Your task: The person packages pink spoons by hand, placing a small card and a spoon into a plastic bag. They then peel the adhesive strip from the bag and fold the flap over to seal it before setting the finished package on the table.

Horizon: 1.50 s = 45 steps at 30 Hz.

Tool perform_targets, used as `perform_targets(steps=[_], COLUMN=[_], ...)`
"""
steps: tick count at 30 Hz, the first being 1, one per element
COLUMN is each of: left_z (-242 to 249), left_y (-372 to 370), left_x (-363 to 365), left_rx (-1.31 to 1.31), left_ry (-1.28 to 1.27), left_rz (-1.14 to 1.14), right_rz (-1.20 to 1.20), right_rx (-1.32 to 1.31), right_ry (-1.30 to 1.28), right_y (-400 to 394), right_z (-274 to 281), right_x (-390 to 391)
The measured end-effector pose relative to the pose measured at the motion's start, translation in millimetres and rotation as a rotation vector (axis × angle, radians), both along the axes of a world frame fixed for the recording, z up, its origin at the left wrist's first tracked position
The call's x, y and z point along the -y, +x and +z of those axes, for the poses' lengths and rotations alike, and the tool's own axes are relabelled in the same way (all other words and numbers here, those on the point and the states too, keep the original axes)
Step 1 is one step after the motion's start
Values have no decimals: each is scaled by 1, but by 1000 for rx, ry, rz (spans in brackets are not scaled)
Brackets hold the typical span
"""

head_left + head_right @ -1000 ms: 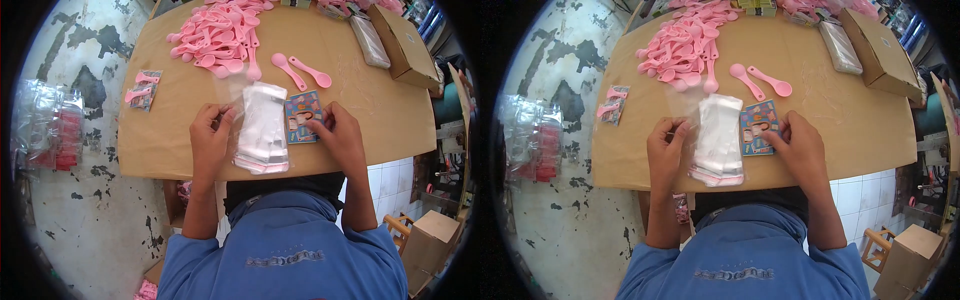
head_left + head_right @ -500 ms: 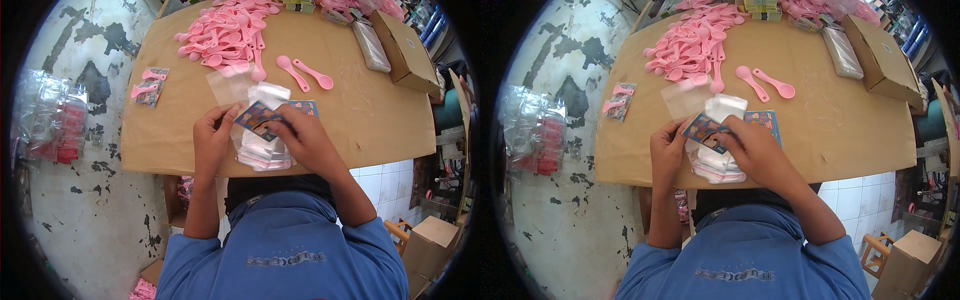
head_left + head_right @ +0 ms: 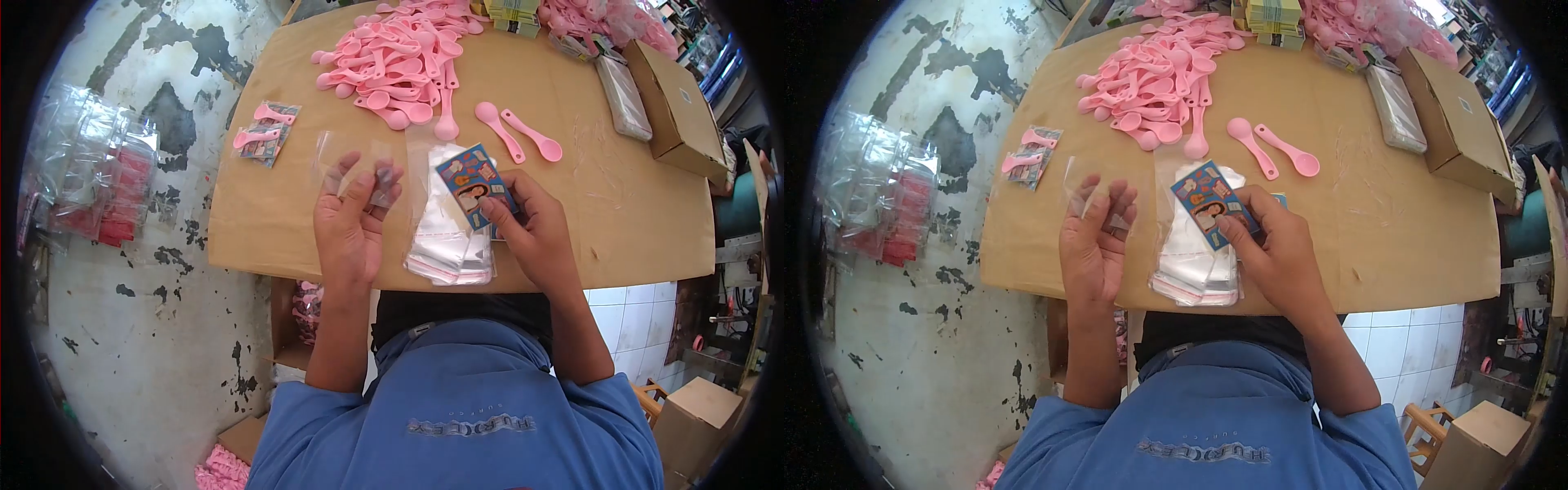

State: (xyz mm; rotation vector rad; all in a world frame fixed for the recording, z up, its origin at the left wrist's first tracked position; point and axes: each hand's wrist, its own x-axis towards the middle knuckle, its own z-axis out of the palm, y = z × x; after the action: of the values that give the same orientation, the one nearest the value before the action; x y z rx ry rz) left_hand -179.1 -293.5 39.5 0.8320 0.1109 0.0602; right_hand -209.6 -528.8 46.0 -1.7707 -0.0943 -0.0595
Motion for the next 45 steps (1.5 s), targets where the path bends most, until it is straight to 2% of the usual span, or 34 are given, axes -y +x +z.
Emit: perform_targets(steps=[6, 12, 21, 27, 34, 42, 45], left_z=[-7, -1, -8, -6, -8, -7, -10], left_y=[-2, -4, 0, 0, 0, -4, -4], left_x=[18, 34, 38, 41, 41, 49, 48], left_rx=[62, 19, 50, 13, 33, 40, 40], left_ry=[118, 56, 50, 42, 109, 2, 30], left_rz=[-7, 5, -40, -35, -12, -91, -92], right_rz=[176, 144, 266, 89, 125, 118, 240], right_rx=[-150, -162, -213, -177, -205, -186, -265], right_ry=[275, 380, 135, 233, 242, 217, 147], right_y=[-2, 1, 7, 8, 1, 5, 5], right_z=[12, 7, 7, 6, 8, 7, 11], right_x=[-1, -5, 15, 8, 13, 6, 11])
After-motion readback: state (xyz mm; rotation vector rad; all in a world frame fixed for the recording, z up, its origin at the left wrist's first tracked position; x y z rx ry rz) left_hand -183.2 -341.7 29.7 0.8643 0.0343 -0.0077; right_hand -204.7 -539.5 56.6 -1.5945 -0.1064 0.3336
